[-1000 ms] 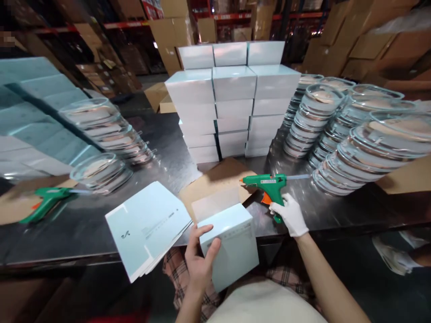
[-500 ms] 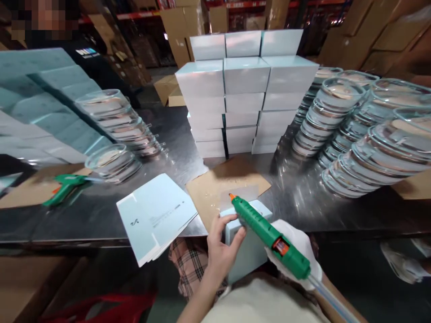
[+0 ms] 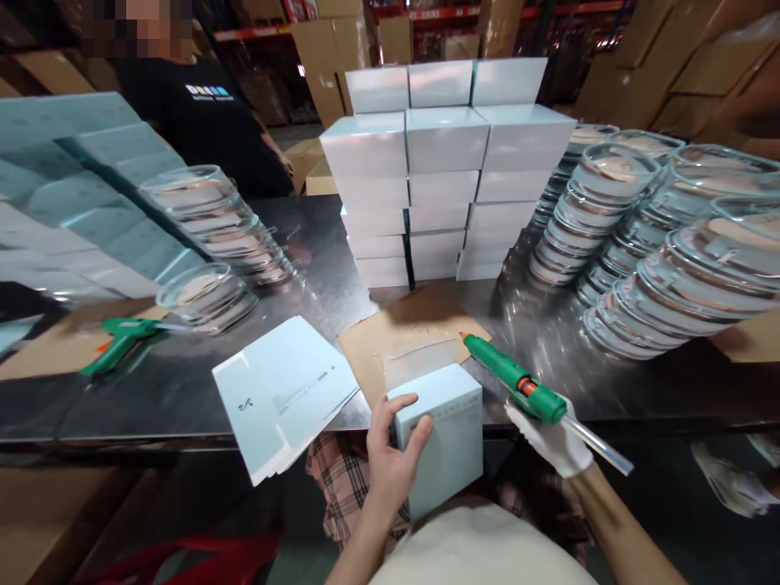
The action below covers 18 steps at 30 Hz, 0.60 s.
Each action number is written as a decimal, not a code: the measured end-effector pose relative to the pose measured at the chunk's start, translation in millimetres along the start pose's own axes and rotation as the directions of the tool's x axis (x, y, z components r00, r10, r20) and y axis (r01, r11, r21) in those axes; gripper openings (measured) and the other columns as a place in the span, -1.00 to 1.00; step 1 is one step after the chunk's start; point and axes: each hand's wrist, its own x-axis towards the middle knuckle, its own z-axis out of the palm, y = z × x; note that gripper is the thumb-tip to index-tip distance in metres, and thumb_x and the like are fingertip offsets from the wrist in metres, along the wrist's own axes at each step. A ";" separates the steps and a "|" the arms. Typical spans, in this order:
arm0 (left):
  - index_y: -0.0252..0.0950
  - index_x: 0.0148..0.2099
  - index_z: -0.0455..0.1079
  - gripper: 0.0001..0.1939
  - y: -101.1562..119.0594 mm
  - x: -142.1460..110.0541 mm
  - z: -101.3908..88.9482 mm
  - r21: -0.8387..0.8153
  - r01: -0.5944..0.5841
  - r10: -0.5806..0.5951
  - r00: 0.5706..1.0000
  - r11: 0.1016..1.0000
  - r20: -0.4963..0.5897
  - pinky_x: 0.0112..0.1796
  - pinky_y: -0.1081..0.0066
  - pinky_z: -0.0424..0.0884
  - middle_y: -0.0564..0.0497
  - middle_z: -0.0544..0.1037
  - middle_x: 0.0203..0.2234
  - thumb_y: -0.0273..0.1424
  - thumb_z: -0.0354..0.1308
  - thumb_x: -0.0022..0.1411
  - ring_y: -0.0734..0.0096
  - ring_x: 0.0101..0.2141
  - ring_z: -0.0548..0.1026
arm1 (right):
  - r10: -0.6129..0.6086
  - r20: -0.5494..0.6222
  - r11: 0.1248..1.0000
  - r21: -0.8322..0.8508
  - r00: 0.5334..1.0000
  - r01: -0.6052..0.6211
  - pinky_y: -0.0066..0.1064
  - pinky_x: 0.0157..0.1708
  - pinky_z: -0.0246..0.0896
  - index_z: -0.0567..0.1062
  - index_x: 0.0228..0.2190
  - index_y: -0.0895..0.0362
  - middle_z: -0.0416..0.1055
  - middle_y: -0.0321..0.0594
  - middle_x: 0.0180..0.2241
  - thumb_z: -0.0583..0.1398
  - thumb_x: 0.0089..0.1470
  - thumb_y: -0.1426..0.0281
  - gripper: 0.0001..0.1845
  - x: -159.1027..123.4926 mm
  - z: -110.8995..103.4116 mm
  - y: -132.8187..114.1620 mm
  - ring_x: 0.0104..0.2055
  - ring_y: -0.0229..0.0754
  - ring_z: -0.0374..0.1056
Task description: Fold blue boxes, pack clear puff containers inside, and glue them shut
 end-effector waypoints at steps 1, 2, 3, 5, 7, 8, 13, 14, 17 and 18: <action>-0.16 -0.07 0.60 -0.72 0.5 1.2 -0.2 -0.012 0.014 -0.014 1.000 1.000 -0.005 0.02 0.27 0.43 -0.04 0.60 -0.13 -0.14 0.38 0.25 0.18 -0.05 0.54 | 0.159 0.049 0.982 0.095 0.986 -0.163 -0.36 -0.51 0.34 0.47 -0.50 0.05 0.43 -0.29 -0.59 0.37 -0.05 0.15 -0.72 8.7 5.9 1.6 -0.56 -0.19 0.34; -0.17 -0.08 0.60 -0.70 1.3 2.5 -0.3 -0.023 0.026 -0.026 1.000 0.999 -0.009 0.01 0.27 0.44 -0.05 0.59 -0.14 -0.13 0.39 0.24 0.18 -0.08 0.54 | 0.283 0.115 0.939 0.170 0.952 -0.299 -0.37 -0.53 0.32 0.48 -0.51 0.05 0.41 -0.31 -0.62 0.36 -0.05 0.13 -0.72 18.3 13.2 1.7 -0.59 -0.21 0.31; -0.18 -0.07 0.60 -0.69 2.1 3.7 -0.4 -0.032 0.036 -0.036 0.999 0.999 -0.009 -0.01 0.27 0.45 -0.05 0.59 -0.15 -0.12 0.39 0.23 0.19 -0.10 0.55 | 0.359 0.180 0.893 0.220 0.916 -0.393 -0.38 -0.55 0.31 0.50 -0.49 0.06 0.40 -0.32 -0.64 0.34 -0.01 0.12 -0.72 28.4 21.0 0.8 -0.61 -0.22 0.29; -0.19 -0.08 0.60 -0.67 3.5 5.6 -1.2 -0.046 0.049 -0.050 0.999 0.998 -0.014 -0.03 0.27 0.46 -0.05 0.58 -0.17 -0.10 0.39 0.22 0.19 -0.12 0.55 | 0.405 0.268 0.844 0.257 0.874 -0.471 -0.39 -0.58 0.30 0.55 -0.42 0.10 0.42 -0.28 -0.63 0.24 0.09 0.10 -0.69 47.8 33.3 -1.7 -0.63 -0.23 0.28; -0.20 -0.10 0.60 -0.66 3.8 6.8 -3.4 -0.066 0.051 -0.053 0.998 0.997 -0.033 -0.05 0.29 0.47 -0.05 0.59 -0.18 -0.09 0.40 0.19 0.19 -0.12 0.56 | 0.412 0.310 0.832 0.255 0.857 -0.492 -0.37 -0.57 0.34 0.56 -0.40 0.15 0.48 -0.19 -0.60 0.19 0.14 0.10 -0.63 62.3 35.3 -3.5 -0.61 -0.20 0.35; -0.20 -0.11 0.60 -0.66 3.6 7.3 -5.1 -0.079 0.051 -0.055 0.997 0.996 -0.045 -0.07 0.32 0.47 -0.05 0.59 -0.18 -0.09 0.40 0.19 0.20 -0.13 0.56 | 0.420 0.317 0.831 0.243 0.851 -0.500 -0.36 -0.56 0.35 0.55 -0.44 0.15 0.48 -0.16 -0.60 0.20 0.15 0.10 -0.62 66.8 31.9 -4.5 -0.59 -0.17 0.39; -0.19 -0.14 0.59 -0.66 4.0 10.0 -12.0 -0.144 0.062 -0.067 0.997 0.988 -0.035 -0.22 0.39 0.46 0.00 0.61 -0.27 -0.08 0.42 0.16 0.27 -0.25 0.56 | 0.276 0.124 0.938 0.180 0.953 -0.295 -0.35 -0.29 0.46 0.64 -0.43 0.06 0.63 -0.17 -0.39 0.42 -0.04 0.18 -0.78 64.1 8.0 -29.4 -0.24 -0.04 0.56; -0.20 -0.15 0.59 -0.65 4.8 10.6 -11.9 -0.151 0.063 -0.066 0.998 0.986 -0.018 -0.24 0.38 0.46 0.01 0.61 -0.29 -0.06 0.41 0.16 0.28 -0.28 0.55 | 0.192 0.141 0.954 0.204 0.971 -0.218 -0.31 -0.19 0.47 0.68 -0.33 0.06 0.66 -0.15 -0.28 0.44 -0.07 0.16 -0.72 61.2 9.8 -38.7 -0.14 -0.01 0.56; -0.20 -0.17 0.59 -0.61 7.1 11.7 -8.2 -0.155 0.049 -0.047 0.999 0.987 0.015 -0.17 0.33 0.47 -0.05 0.61 -0.24 -0.01 0.42 0.13 0.18 -0.17 0.57 | 0.039 0.452 0.903 0.366 0.891 -0.225 -0.18 0.00 0.46 0.70 -0.16 0.13 0.67 -0.09 -0.13 0.49 -0.16 0.06 -0.44 56.1 29.7 -62.2 -0.04 0.06 0.55; -0.20 -0.19 0.59 -0.60 7.2 11.8 -6.5 -0.153 0.043 -0.041 0.999 0.987 0.015 -0.08 0.29 0.47 -0.09 0.60 -0.17 -0.01 0.43 0.12 0.10 -0.05 0.56 | 0.034 0.539 0.865 0.406 0.841 -0.295 -0.15 0.01 0.46 0.69 -0.17 0.15 0.67 -0.09 -0.15 0.52 -0.22 0.04 -0.39 56.2 37.2 -66.1 -0.07 0.06 0.56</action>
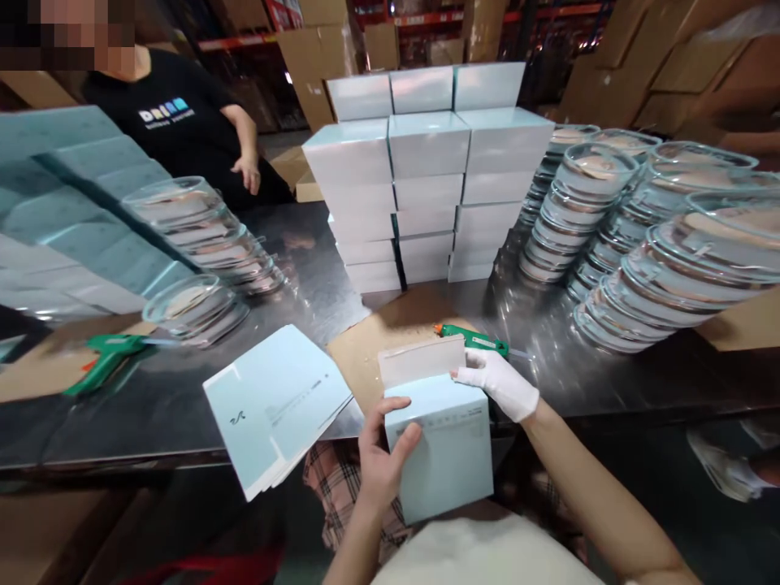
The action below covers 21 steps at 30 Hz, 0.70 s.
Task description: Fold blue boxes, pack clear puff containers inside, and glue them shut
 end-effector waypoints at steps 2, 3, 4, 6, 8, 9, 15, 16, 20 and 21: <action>-0.20 -0.18 0.55 -0.59 -2.1 0.5 3.0 -0.021 0.013 -0.014 1.000 1.000 -0.017 0.07 0.23 0.43 -0.13 0.57 -0.03 -0.02 0.46 0.09 0.02 0.13 0.50 | 0.041 0.034 0.995 0.089 0.999 -0.044 -0.13 0.01 0.45 0.68 -0.19 0.16 0.66 -0.11 -0.19 0.54 -0.27 0.01 -0.34 6.5 6.6 2.4 -0.12 0.04 0.56; -0.18 -0.13 0.51 -0.57 -4.2 1.2 3.9 -0.066 0.031 -0.034 0.999 0.997 -0.035 0.09 0.23 0.42 -0.12 0.56 0.00 -0.04 0.47 0.08 0.03 0.15 0.50 | 0.019 0.021 0.996 0.082 1.000 -0.021 -0.12 0.02 0.44 0.67 -0.19 0.16 0.65 -0.11 -0.19 0.52 -0.23 -0.04 -0.35 7.8 5.5 3.9 -0.12 0.03 0.56; -0.14 -0.05 0.45 -0.52 -6.7 2.2 4.3 -0.137 0.053 -0.061 0.997 0.989 -0.053 0.09 0.23 0.43 -0.09 0.56 0.00 -0.06 0.48 0.08 0.07 0.12 0.52 | -0.040 0.038 0.999 0.037 0.998 0.039 -0.11 0.05 0.43 0.67 -0.20 0.15 0.64 -0.09 -0.16 0.49 -0.16 -0.10 -0.34 7.6 2.1 5.0 -0.10 0.02 0.55; -0.02 0.12 0.25 -0.35 -12.5 5.5 2.9 -0.302 0.097 -0.123 0.990 0.948 -0.070 0.03 0.25 0.47 -0.01 0.56 -0.04 -0.11 0.50 0.09 0.18 0.02 0.59 | -0.205 0.214 0.968 -0.101 0.955 0.231 -0.07 0.13 0.38 0.67 -0.13 0.14 0.59 -0.02 -0.03 0.36 -0.03 -0.26 -0.24 3.6 -7.8 4.7 0.03 0.05 0.50; 0.04 0.18 0.13 -0.24 -17.5 9.9 -1.1 -0.388 0.114 -0.150 0.986 0.915 -0.065 0.01 0.26 0.48 0.03 0.56 -0.04 -0.15 0.51 0.09 0.25 -0.02 0.60 | -0.320 0.434 0.881 -0.191 0.842 0.433 -0.05 0.20 0.32 0.62 0.02 0.12 0.48 0.04 0.12 0.31 -0.01 -0.31 -0.14 -2.1 -15.9 2.3 0.16 0.06 0.42; 0.02 0.18 0.16 -0.26 -19.1 12.2 -3.7 -0.375 0.111 -0.144 0.988 0.920 -0.062 0.02 0.27 0.47 0.03 0.56 -0.04 -0.15 0.51 0.09 0.26 -0.02 0.58 | -0.348 0.504 0.834 -0.219 0.790 0.507 -0.04 0.23 0.29 0.57 0.09 0.10 0.43 0.05 0.16 0.34 -0.01 -0.28 -0.13 -4.4 -17.9 1.1 0.20 0.06 0.38; -0.23 -0.31 0.49 -0.61 -11.4 19.8 -11.2 -0.135 0.003 0.002 0.999 0.991 0.032 0.07 0.24 0.39 -0.08 0.54 -0.14 -0.01 0.43 0.15 0.13 0.02 0.51 | -0.434 0.570 0.697 -0.278 0.698 0.661 -0.14 0.16 0.35 0.57 0.03 0.07 0.37 -0.06 0.05 0.40 0.17 0.21 -0.57 -2.7 -13.8 4.3 0.13 -0.10 0.37; -0.23 -0.33 0.49 -0.60 -8.8 19.5 -9.8 -0.132 -0.004 0.010 0.999 0.991 0.043 0.06 0.23 0.40 -0.09 0.53 -0.16 0.00 0.41 0.17 0.12 0.02 0.51 | -0.447 0.565 0.697 -0.266 0.693 0.666 -0.15 0.15 0.36 0.58 0.00 0.06 0.37 -0.07 0.04 0.39 0.17 0.23 -0.62 -1.7 -13.6 6.6 0.12 -0.12 0.38; -0.23 -0.34 0.48 -0.54 -4.2 15.9 -6.3 -0.156 0.065 -0.064 0.998 0.986 0.012 0.08 0.21 0.40 -0.08 0.53 -0.14 0.07 0.42 0.12 0.11 0.02 0.53 | -0.478 0.416 0.766 -0.235 0.774 0.599 -0.07 0.21 0.32 0.54 0.01 0.02 0.37 -0.06 0.07 0.39 0.17 0.13 -0.57 -11.3 -12.0 29.4 0.14 -0.06 0.39; -0.24 -0.33 0.47 -0.50 -5.1 15.5 -7.9 -0.171 0.112 -0.120 0.992 0.979 -0.038 0.08 0.21 0.40 -0.08 0.54 -0.12 0.10 0.44 0.07 0.10 0.03 0.53 | -0.457 0.342 0.819 -0.198 0.821 0.538 -0.04 0.21 0.33 0.47 0.11 0.00 0.33 -0.01 0.15 0.41 0.12 0.02 -0.39 -18.3 -10.6 41.1 0.17 0.00 0.39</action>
